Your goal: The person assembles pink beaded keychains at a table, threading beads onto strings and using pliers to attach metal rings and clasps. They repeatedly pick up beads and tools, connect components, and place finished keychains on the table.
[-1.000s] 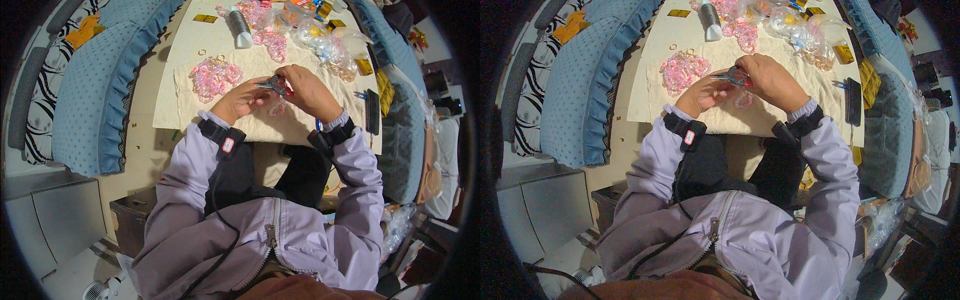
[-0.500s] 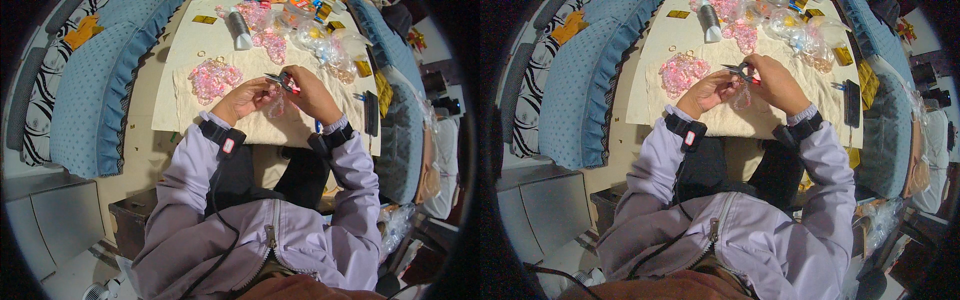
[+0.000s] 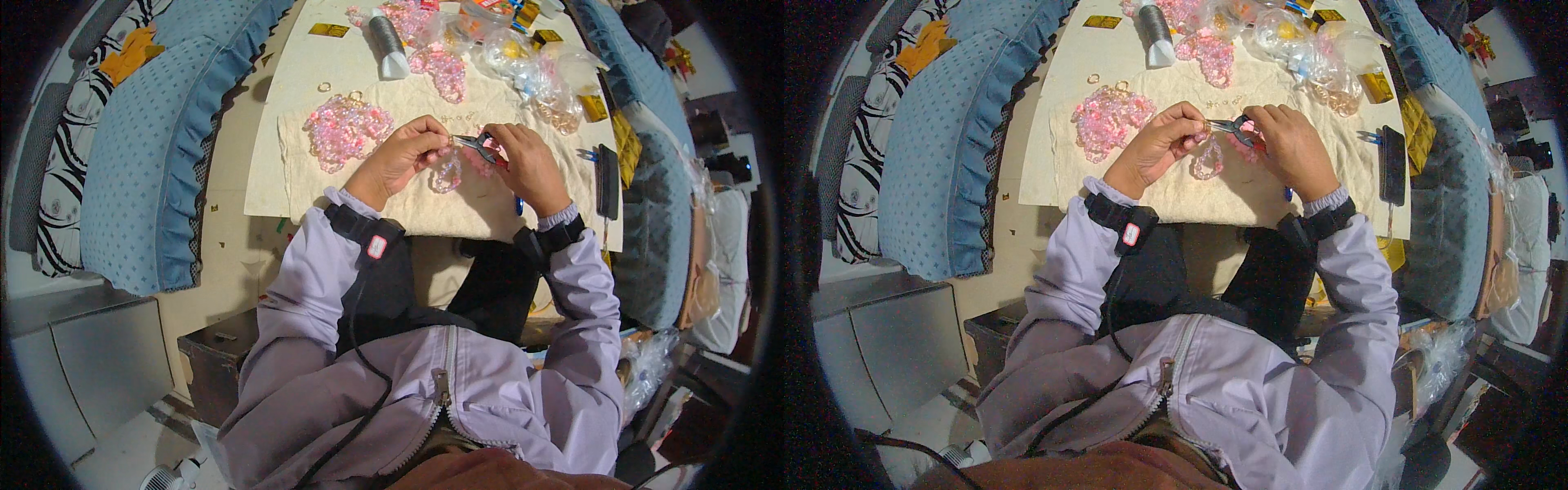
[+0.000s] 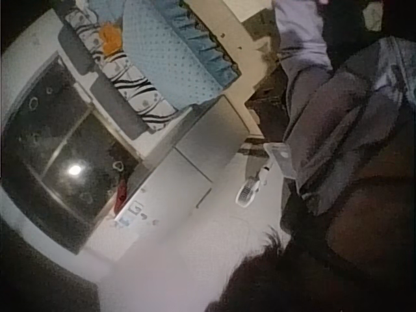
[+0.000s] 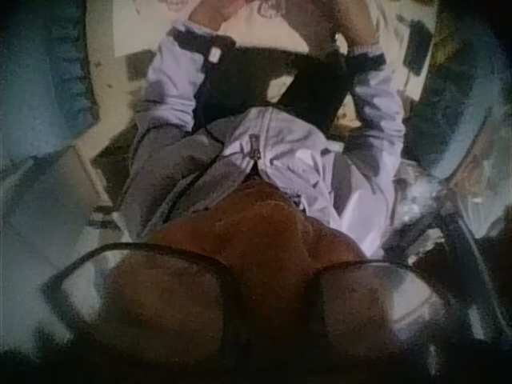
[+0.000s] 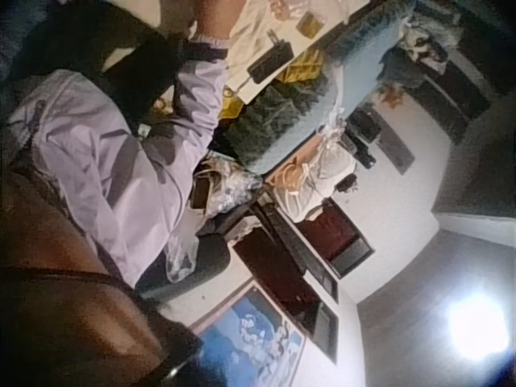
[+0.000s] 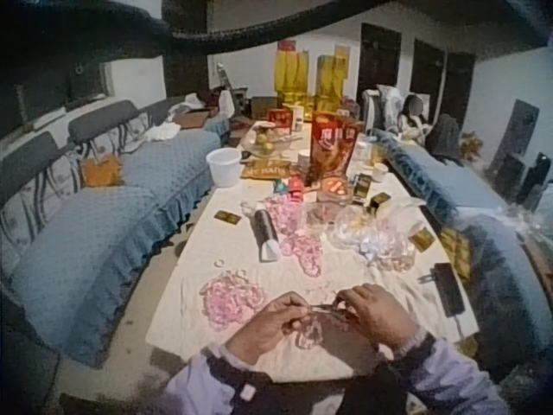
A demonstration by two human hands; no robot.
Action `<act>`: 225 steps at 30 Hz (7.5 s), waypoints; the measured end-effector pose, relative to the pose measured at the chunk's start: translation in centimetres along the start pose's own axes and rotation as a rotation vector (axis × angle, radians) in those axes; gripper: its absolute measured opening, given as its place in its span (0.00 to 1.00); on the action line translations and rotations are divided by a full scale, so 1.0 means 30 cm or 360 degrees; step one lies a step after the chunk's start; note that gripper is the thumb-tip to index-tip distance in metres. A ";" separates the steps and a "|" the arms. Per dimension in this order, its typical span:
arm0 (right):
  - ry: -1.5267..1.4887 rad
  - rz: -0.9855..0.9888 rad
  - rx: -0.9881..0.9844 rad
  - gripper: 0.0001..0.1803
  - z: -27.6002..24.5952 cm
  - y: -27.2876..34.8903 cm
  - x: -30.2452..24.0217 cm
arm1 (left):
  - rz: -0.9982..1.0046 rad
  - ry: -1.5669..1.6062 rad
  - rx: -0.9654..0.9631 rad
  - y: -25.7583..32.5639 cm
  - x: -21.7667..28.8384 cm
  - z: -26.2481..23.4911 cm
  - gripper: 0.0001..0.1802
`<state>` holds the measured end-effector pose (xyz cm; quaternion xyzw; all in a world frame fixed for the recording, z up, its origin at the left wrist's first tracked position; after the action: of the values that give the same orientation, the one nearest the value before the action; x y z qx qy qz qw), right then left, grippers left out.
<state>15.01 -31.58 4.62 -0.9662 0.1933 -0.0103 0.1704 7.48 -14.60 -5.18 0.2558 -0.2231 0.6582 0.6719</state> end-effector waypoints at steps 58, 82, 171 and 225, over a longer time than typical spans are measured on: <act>0.0219 0.0097 0.0164 0.23 0.011 0.012 -0.048 | -0.0082 0.0284 -0.0149 0.020 0.004 0.050 0.05; 0.0116 0.0014 0.0140 0.19 0.016 0.011 -0.033 | 0.0007 -0.0143 -0.0115 0.020 0.003 0.047 0.07; -0.0010 0.0013 0.0064 0.19 -0.015 0.025 -0.037 | -0.0106 0.0078 -0.0317 0.025 0.001 0.072 0.07; 0.0105 -0.0001 0.0117 0.20 -0.035 0.025 -0.045 | -0.0055 0.0037 -0.0316 0.034 0.000 0.083 0.07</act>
<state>13.38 -32.05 5.44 -0.9584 0.1979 -0.0493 0.1994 6.55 -16.18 -3.21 0.1840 -0.2750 0.6241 0.7078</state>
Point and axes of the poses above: each hand's wrist, its own y-axis away from the middle knuckle, its own z-axis out of the palm, x = y × z, the point moved 5 cm from there along -y, towards the middle knuckle, and after that the axes turned 9 degrees about y, right-handed, at the moved point
